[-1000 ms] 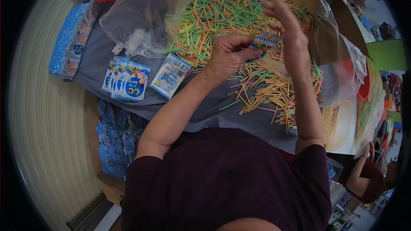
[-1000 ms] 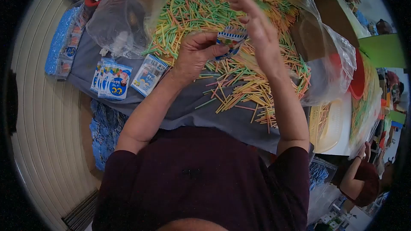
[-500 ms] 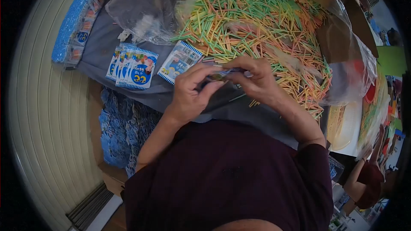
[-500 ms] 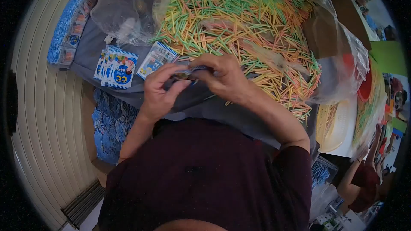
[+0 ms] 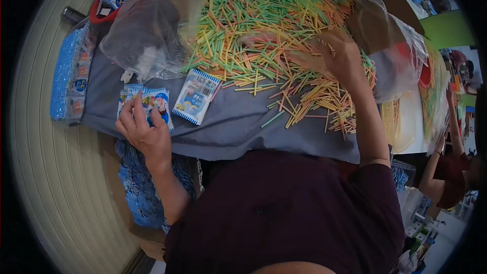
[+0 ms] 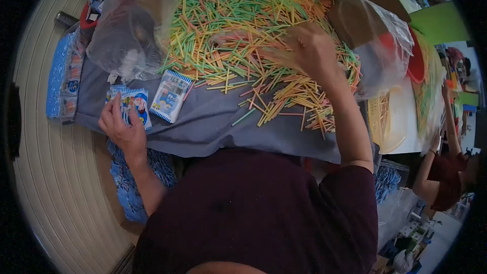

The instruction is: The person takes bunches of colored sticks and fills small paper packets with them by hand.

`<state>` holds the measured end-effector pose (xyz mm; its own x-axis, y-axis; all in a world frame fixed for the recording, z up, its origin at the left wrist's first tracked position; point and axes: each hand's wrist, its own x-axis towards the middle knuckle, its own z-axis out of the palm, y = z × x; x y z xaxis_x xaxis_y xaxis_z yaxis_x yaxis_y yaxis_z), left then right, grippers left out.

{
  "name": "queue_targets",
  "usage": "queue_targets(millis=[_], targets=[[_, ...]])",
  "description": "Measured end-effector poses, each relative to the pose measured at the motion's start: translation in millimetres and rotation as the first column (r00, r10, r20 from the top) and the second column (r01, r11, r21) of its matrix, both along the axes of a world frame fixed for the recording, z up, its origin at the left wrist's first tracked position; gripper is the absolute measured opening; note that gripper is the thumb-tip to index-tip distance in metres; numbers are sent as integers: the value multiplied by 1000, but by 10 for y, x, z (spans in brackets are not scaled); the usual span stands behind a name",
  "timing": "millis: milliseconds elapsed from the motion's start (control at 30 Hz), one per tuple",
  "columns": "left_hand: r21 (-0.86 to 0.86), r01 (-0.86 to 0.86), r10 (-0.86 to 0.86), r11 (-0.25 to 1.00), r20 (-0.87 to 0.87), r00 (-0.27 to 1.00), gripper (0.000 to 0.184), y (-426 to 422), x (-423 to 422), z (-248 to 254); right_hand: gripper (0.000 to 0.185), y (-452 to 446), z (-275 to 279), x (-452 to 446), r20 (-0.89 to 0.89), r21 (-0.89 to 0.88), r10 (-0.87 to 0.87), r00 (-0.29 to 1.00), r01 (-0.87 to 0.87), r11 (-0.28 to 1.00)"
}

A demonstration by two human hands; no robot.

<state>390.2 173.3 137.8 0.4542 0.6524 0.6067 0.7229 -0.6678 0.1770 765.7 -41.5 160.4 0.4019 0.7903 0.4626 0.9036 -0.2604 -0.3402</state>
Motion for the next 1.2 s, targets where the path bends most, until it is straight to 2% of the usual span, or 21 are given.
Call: queue_targets(millis=[67,133,167,233,300,333,400,433,467,533,600,633,700,733,800,900,967,1033,1100,1133,1200], targets=[[-32,97,-96,995,13,995,38,-84,235,39,26,-165,-99,561,68,-83,-101,993,106,991],[-321,405,-430,856,-7,903,31,-234,525,81,30,-119,-171,800,137,-140,-186,973,205,969],[-315,407,-431,858,-9,902,31,-304,604,78,32,-95,-184,861,148,-132,-200,969,219,967],[-222,342,-385,913,-191,903,27,-398,747,4,35,-91,-101,936,153,-116,-235,960,254,960],[-179,343,-380,922,-252,890,26,-439,759,-74,41,-164,23,1006,102,-427,-352,930,361,829],[-128,326,-350,937,-302,887,25,-455,753,-112,41,-274,-40,1082,100,-432,-355,929,362,826],[-107,325,-342,940,-289,894,23,-455,754,-173,53,-554,-268,1320,-125,-250,-240,963,203,947],[-85,327,-338,941,-275,900,21,-442,759,-185,53,-627,-372,1389,-126,-249,-241,962,204,947],[-86,331,-342,940,-276,898,21,-417,760,-187,61,-707,-480,1457,-274,-281,-191,943,111,953],[-98,382,-388,919,-58,920,15,-364,760,-185,69,-748,-497,1448,-420,-299,-156,894,26,954],[-170,381,-386,909,6,923,13,-370,755,-151,78,-684,-509,1391,52,-299,2,999,14,954],[-238,369,-363,898,74,929,10,-369,757,-135,78,-635,-477,1351,50,-298,-6,999,21,954],[-298,367,-346,881,121,930,8,-349,764,-123,78,-473,-382,1273,140,-429,-186,973,229,874],[-359,360,-320,861,169,932,7,-342,763,-117,78,-364,-320,1203,140,-428,-182,973,226,875],[-353,338,-312,872,130,941,7,-325,785,-69,69,-183,-207,1070,171,-561,-347,922,381,735],[-341,333,-319,879,98,943,9,-286,798,-41,53,-62,-304,1127,89,-598,-490,867,440,670],[-341,346,-329,874,109,938,11,-268,791,-42,50,-25,-385,1120,136,-550,-498,856,484,681],[-470,385,-293,794,259,920,12,-230,769,-37,47,-49,-493,1183,185,-496,-504,844,523,694],[-530,387,-270,755,287,919,13,-167,728,-49,46,-124,-545,1318,36,-450,-529,848,486,749],[-588,389,-252,709,303,919,13,-141,707,-59,46,-106,-581,1310,46,-449,-521,852,484,751],[-539,416,-289,733,307,907,13,-124,691,-85,39,-120,-595,1219,195,-534,-559,806,565,628]])
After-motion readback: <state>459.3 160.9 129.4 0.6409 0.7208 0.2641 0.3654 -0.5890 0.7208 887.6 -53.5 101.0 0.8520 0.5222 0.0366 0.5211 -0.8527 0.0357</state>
